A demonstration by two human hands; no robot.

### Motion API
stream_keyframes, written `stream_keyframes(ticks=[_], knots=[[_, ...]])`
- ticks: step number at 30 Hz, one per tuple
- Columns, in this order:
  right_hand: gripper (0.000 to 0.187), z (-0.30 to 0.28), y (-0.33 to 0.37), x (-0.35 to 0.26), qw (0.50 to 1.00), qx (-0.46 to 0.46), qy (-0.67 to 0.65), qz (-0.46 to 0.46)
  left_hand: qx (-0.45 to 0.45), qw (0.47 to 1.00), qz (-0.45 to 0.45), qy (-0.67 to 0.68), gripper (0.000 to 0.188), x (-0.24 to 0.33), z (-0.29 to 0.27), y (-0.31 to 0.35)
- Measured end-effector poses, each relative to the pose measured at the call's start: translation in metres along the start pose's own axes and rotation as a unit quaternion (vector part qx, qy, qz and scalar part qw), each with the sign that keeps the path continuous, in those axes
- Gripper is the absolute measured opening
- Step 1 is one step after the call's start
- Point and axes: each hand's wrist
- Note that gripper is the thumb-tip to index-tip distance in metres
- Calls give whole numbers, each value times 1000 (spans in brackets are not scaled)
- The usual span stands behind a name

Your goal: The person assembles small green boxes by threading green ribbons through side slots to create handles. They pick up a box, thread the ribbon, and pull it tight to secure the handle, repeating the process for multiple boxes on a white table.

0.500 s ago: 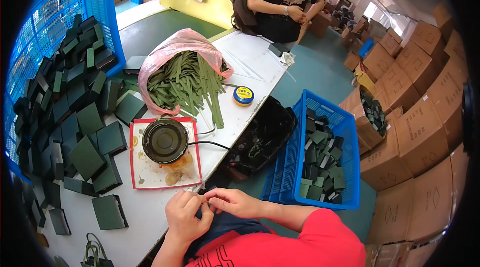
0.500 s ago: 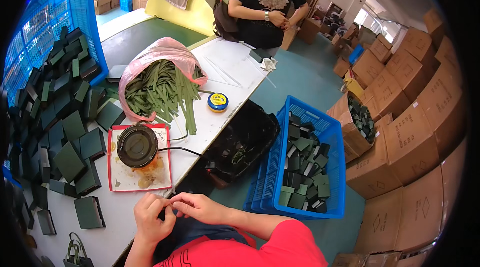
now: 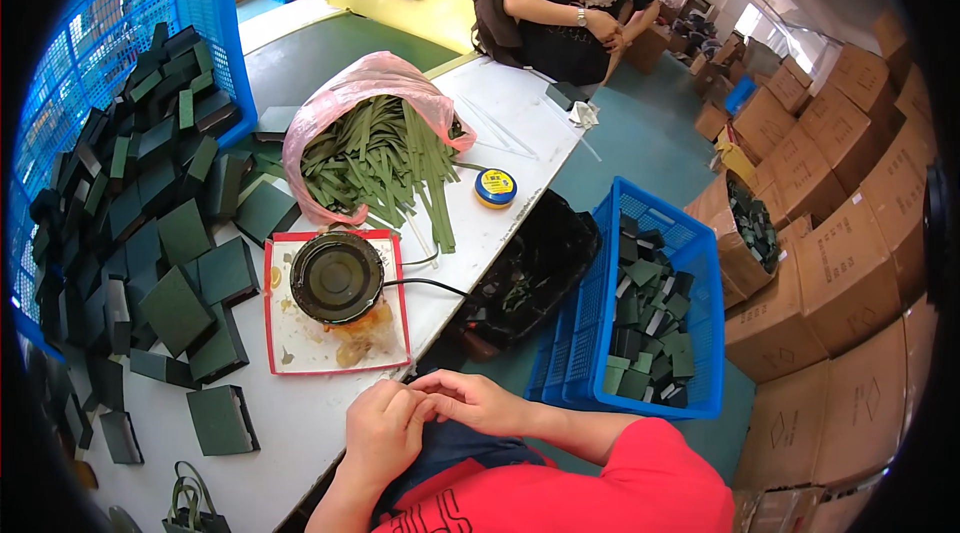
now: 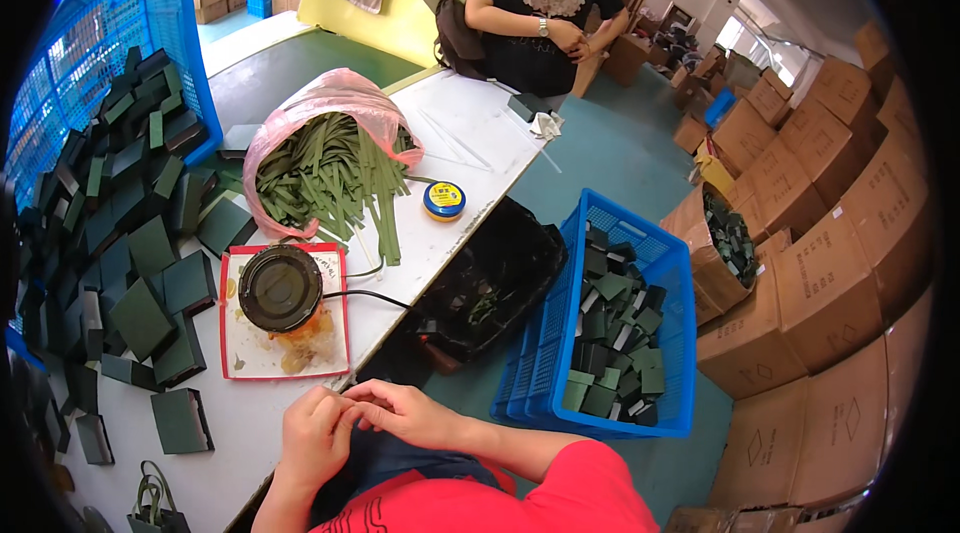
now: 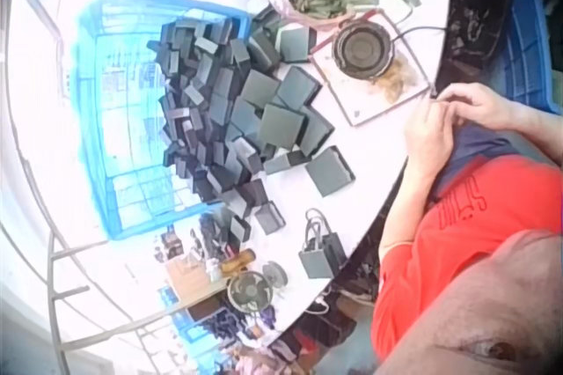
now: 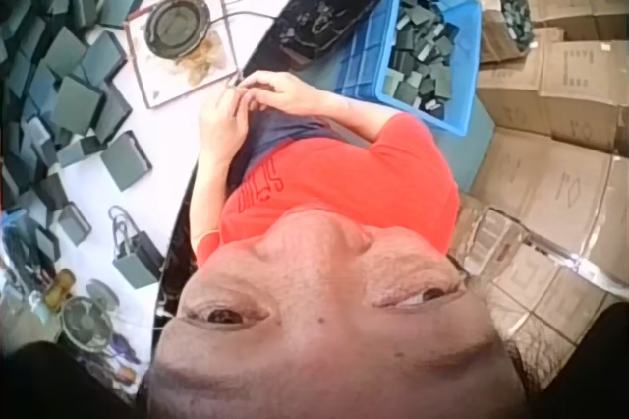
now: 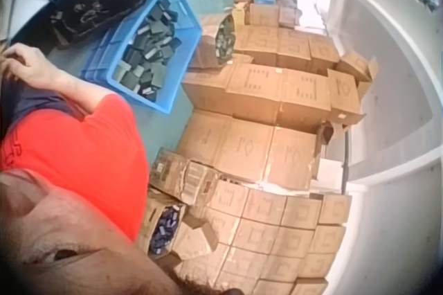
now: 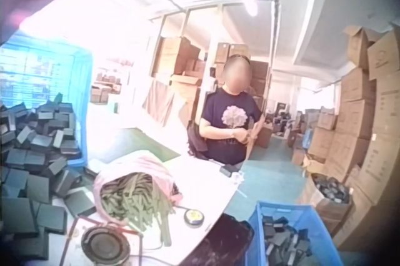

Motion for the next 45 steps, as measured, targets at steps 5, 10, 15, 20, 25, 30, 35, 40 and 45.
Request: stream_keyframes(ticks=[5, 10, 15, 20, 25, 30, 35, 40, 45], knots=[[33, 3, 2, -2, 1000, 1, 29, 9, -1, 996, 41, -77, 20, 0, 3, 1], [33, 0, 2, -9, 997, -34, 62, 13, 9, 998, 20, -63, 20, -3, 5, 5], [33, -5, 6, -16, 989, -83, 119, -2, 39, 995, -29, -87, 24, -7, -6, 1], [36, -19, 2, -17, 959, -109, 259, -32, 48, 997, -31, -47, 18, -5, -6, 2], [36, -77, -7, -26, 826, 86, 550, -88, 85, 994, -63, -16, 10, -1, -2, 2], [28, -150, -30, -29, 696, 411, 527, -263, 28, 999, -45, -10, 10, -3, 0, 2], [28, -159, -45, -49, 762, 467, 368, -256, -60, 997, -45, -7, 11, -1, 13, 12], [25, -158, -74, -54, 835, 451, 182, -259, -130, 990, -20, -46, 15, -6, 23, 22], [17, -133, -93, -57, 880, 402, 94, -234, -126, 989, -18, -78, 33, 5, 23, 11]])
Point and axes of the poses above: each hand's wrist, its own y-axis away from the middle knuckle, its own z-axis out of the palm, x = y × z, and after that the axes turned 15 degrees about x, right-handed
